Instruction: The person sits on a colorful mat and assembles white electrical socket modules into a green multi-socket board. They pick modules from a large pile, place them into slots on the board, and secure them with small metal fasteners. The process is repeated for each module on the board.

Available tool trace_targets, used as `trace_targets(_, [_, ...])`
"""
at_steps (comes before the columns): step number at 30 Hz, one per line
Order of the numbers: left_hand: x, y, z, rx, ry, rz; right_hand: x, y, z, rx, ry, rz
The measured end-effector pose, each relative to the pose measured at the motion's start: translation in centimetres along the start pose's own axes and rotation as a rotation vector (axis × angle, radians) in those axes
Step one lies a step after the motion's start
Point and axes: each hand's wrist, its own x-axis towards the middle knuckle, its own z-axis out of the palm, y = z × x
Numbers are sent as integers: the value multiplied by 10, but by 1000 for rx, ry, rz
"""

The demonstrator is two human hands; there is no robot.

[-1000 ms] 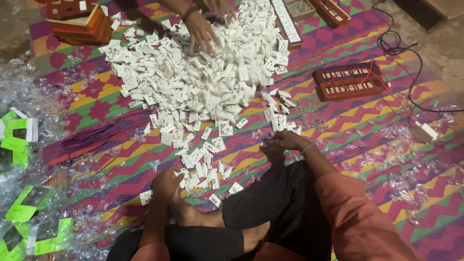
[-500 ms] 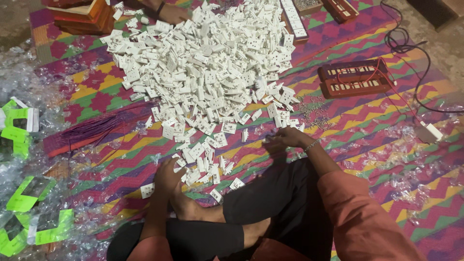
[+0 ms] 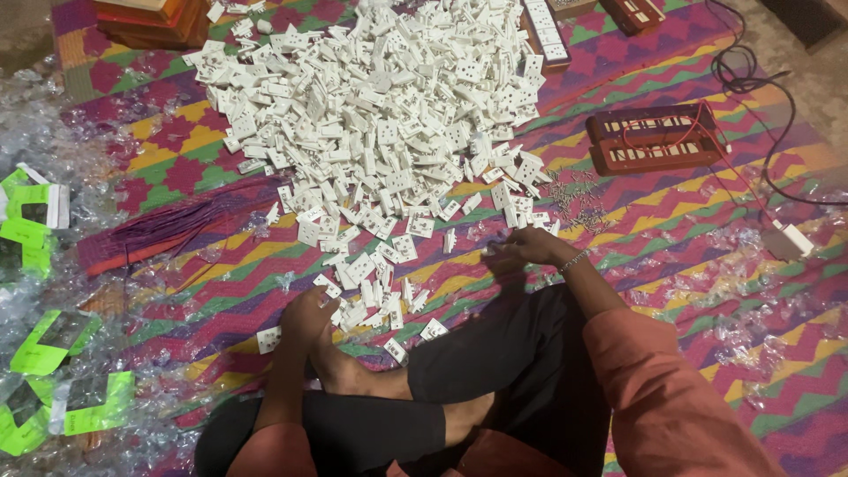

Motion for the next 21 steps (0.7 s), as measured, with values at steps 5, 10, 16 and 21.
trace_targets(5, [1,1,0,41,11,4,0,1,-1,1,0,-9])
trace_targets(10, [0,8,-5,64,-33,-80,-2,1,-1,-12,-4,-11])
trace_targets(16, [1,5,-6,32,-42,-39,-3,-2,-2,-2,-12,20])
trace_targets(21, [3,2,1,83,183,199,-4,-3,-3,13,-22,18])
